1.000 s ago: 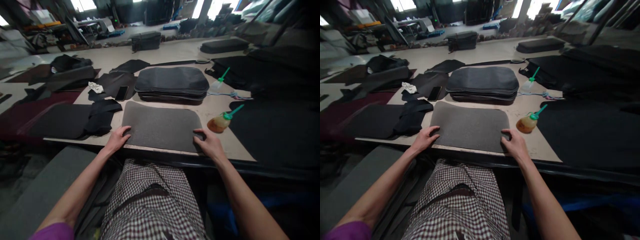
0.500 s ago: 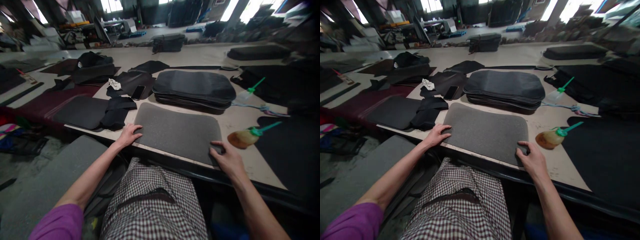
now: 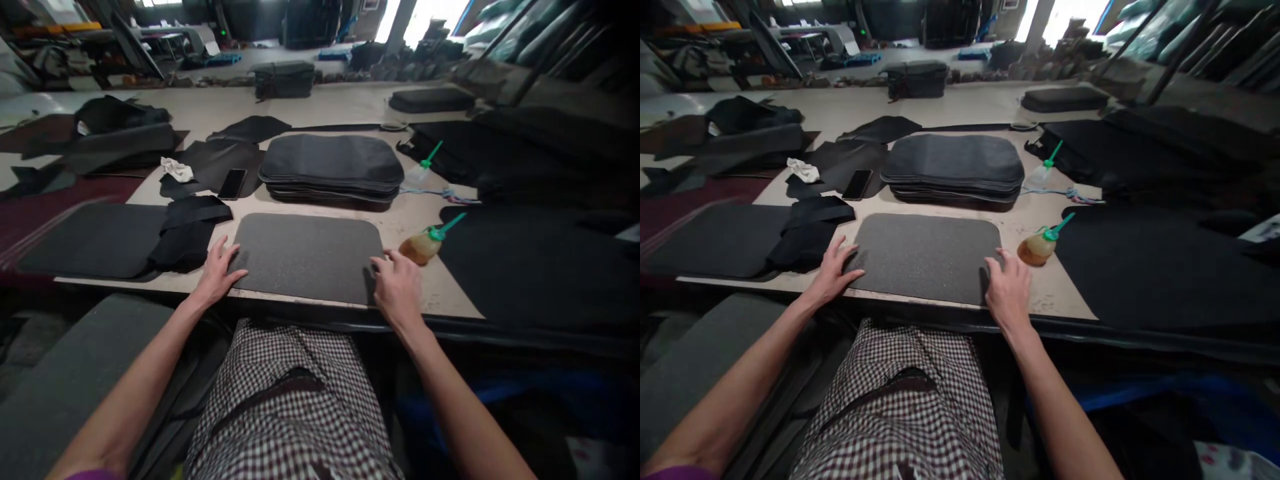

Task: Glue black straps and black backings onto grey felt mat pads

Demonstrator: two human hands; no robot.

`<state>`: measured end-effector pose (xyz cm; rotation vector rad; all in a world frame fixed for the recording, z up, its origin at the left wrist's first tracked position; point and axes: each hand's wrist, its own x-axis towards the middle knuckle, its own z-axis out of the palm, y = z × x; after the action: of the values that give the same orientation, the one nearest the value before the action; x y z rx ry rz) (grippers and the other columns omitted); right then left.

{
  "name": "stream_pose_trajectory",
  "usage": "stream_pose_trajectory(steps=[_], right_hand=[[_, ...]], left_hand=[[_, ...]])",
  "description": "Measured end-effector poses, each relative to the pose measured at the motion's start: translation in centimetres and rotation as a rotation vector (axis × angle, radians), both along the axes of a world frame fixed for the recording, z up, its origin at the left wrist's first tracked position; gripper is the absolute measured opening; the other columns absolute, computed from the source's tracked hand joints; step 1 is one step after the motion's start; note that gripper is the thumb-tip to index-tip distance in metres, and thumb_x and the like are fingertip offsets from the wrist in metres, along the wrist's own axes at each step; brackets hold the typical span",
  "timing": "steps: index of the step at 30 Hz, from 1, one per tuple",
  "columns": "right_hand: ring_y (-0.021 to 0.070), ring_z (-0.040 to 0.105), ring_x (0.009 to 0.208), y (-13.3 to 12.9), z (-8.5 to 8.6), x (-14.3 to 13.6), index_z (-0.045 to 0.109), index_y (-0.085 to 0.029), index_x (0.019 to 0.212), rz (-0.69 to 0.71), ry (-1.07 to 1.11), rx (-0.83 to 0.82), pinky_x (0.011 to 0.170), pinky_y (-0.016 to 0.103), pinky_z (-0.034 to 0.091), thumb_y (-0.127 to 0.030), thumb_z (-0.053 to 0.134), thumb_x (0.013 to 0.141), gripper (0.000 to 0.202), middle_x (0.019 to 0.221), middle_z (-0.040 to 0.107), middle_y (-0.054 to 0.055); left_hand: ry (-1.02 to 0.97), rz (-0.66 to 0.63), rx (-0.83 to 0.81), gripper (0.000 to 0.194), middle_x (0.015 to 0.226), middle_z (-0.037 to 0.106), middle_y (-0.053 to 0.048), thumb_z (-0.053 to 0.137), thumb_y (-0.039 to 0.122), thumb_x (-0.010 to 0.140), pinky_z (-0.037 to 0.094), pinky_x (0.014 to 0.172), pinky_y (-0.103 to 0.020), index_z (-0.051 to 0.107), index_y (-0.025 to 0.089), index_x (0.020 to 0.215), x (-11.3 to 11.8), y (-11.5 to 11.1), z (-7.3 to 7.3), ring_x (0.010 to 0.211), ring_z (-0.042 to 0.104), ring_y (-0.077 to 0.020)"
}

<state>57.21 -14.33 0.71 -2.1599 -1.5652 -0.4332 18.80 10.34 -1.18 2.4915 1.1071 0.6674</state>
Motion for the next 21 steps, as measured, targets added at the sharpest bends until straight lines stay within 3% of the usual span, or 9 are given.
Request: stream_pose_trajectory(steps=[3,6,8,15,21], right_hand=[[0.0339,0.055,0.121,1.0,0.7,-3.2,0.063,-0.021,0.134,0.262,0.138,-0.002,0.1,0.051,0.049,-0.007,0.043,0.094,0.047,0.136,0.06,0.016],[0.029,0.059,0.114,1.9,0.6,-7.1,0.062,-0.023,0.137,0.553,0.211,-0.093,0.095,0.044,0.052,-0.014,0.047,0.102,0.039,0.132,0.063,0.013],[0.0299,0.058,0.115,2.1,0.1,-9.1,0.064,-0.023,0.134,0.634,0.163,-0.145,0.096,0.047,0.051,-0.021,0.052,0.105,0.032,0.132,0.064,0.013],[0.0276,0.054,0.119,1.2,-1.6,-10.5,0.063,-0.022,0.133,0.583,0.165,-0.109,0.102,0.047,0.047,-0.025,0.058,0.105,0.029,0.135,0.065,0.01],[0.0254,0.052,0.123,1.0,-2.3,-10.6,0.063,-0.023,0.134,0.545,0.208,-0.07,0.104,0.044,0.045,-0.027,0.06,0.105,0.029,0.137,0.064,0.008]], left_hand=[[-0.016,-0.079,-0.065,0.048,0.162,0.035,-0.017,0.066,0.042,0.093,0.031,0.125,-0.054,0.06,0.022,0.136,0.1,0.1,-0.1,0.152,0.035,-0.0341],[-0.025,-0.092,-0.096,0.047,0.16,0.041,-0.015,0.063,0.045,0.094,0.031,0.126,-0.053,0.06,0.022,0.135,0.1,0.2,-0.2,0.151,0.039,-0.0314],[-0.022,-0.104,-0.107,0.048,0.158,0.043,-0.015,0.061,0.047,0.094,0.031,0.126,-0.053,0.06,0.021,0.134,0.1,0.4,-0.4,0.15,0.04,-0.0312],[-0.034,-0.043,-0.079,0.056,0.156,0.047,-0.016,0.054,0.054,0.097,0.033,0.126,-0.051,0.055,0.018,0.14,0.1,-0.1,0.1,0.146,0.045,-0.0304],[0.009,-0.125,0.089,0.049,0.158,0.049,-0.012,0.036,0.047,0.105,0.033,0.125,-0.051,0.052,0.022,0.144,5.0,-0.9,2.6,0.147,0.045,-0.0272]])
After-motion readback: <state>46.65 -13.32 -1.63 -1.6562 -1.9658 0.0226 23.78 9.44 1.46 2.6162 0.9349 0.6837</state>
